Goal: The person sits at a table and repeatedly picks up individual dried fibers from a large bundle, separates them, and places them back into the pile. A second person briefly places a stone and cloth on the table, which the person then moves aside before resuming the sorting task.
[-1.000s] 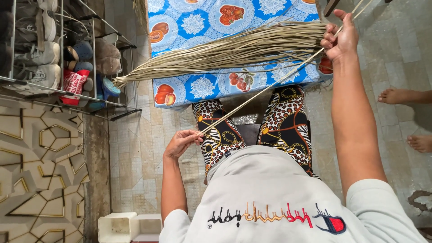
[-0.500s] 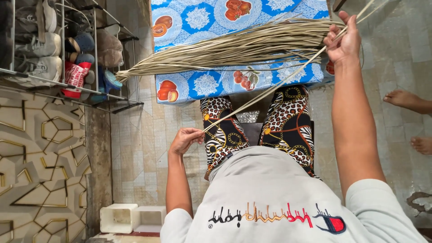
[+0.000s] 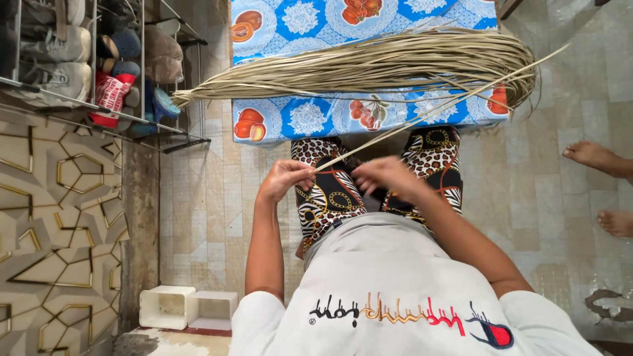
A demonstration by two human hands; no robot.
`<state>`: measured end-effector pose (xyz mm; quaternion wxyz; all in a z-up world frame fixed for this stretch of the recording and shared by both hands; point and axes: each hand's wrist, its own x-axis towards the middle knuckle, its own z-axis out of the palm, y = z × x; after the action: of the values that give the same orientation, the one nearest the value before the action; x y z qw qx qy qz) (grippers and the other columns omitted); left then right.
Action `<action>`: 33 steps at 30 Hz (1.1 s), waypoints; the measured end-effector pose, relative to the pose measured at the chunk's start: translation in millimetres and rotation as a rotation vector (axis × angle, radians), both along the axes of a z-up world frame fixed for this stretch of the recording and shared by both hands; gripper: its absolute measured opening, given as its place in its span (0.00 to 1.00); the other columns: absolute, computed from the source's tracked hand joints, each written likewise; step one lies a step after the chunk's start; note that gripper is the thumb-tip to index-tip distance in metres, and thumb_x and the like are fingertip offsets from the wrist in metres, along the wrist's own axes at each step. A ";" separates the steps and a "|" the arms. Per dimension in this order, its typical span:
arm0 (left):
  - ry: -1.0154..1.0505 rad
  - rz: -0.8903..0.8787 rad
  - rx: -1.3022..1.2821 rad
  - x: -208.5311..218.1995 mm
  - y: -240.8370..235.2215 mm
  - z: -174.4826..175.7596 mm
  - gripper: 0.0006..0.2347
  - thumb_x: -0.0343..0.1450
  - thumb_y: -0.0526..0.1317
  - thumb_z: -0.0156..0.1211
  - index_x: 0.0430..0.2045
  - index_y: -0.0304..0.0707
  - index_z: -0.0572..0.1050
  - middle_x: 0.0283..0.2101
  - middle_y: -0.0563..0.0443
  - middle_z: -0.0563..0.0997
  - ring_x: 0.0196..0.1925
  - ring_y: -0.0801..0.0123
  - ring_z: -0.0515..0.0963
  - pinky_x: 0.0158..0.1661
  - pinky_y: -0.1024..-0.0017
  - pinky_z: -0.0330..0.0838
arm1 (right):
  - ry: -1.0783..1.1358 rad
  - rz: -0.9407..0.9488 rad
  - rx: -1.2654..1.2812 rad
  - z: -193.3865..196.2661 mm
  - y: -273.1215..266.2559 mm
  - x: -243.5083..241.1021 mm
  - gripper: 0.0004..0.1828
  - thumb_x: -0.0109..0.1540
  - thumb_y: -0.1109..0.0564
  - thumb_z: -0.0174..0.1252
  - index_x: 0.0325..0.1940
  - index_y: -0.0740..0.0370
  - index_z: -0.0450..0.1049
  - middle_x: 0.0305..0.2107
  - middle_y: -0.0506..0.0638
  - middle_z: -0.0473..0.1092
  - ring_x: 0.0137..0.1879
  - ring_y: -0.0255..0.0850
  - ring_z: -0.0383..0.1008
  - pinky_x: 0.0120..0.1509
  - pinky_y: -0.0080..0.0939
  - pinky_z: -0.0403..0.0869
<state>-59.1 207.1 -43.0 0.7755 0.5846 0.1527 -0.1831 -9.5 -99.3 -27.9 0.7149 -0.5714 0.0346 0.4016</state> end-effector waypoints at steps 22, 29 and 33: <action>0.015 0.022 0.022 6.6 -43.1 -19.7 0.11 0.68 0.29 0.69 0.38 0.13 0.77 0.28 0.31 0.83 0.23 0.62 0.85 0.21 0.74 0.83 | 0.199 -0.419 0.251 -61.8 70.3 -9.7 0.12 0.65 0.62 0.63 0.49 0.76 0.77 0.34 0.62 0.79 0.33 0.43 0.84 0.38 0.39 0.87; 0.025 0.059 0.048 9.4 -49.4 -26.0 0.11 0.70 0.32 0.69 0.37 0.15 0.78 0.26 0.33 0.83 0.20 0.65 0.83 0.17 0.76 0.80 | 0.150 -0.339 0.306 -39.1 67.8 -8.8 0.16 0.59 0.72 0.64 0.51 0.79 0.74 0.35 0.66 0.77 0.39 0.49 0.84 0.45 0.42 0.87; 0.032 0.069 0.065 11.0 -51.6 -23.9 0.11 0.70 0.34 0.69 0.35 0.17 0.78 0.24 0.37 0.82 0.18 0.69 0.81 0.15 0.79 0.77 | 0.142 -0.329 0.284 -64.7 70.4 -3.0 0.13 0.61 0.70 0.63 0.50 0.78 0.75 0.33 0.66 0.78 0.33 0.47 0.84 0.38 0.40 0.87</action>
<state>-48.1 155.6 -66.9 0.7595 0.6007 0.1909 -0.1605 -12.4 -29.0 -92.6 0.8397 -0.4221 0.1208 0.3194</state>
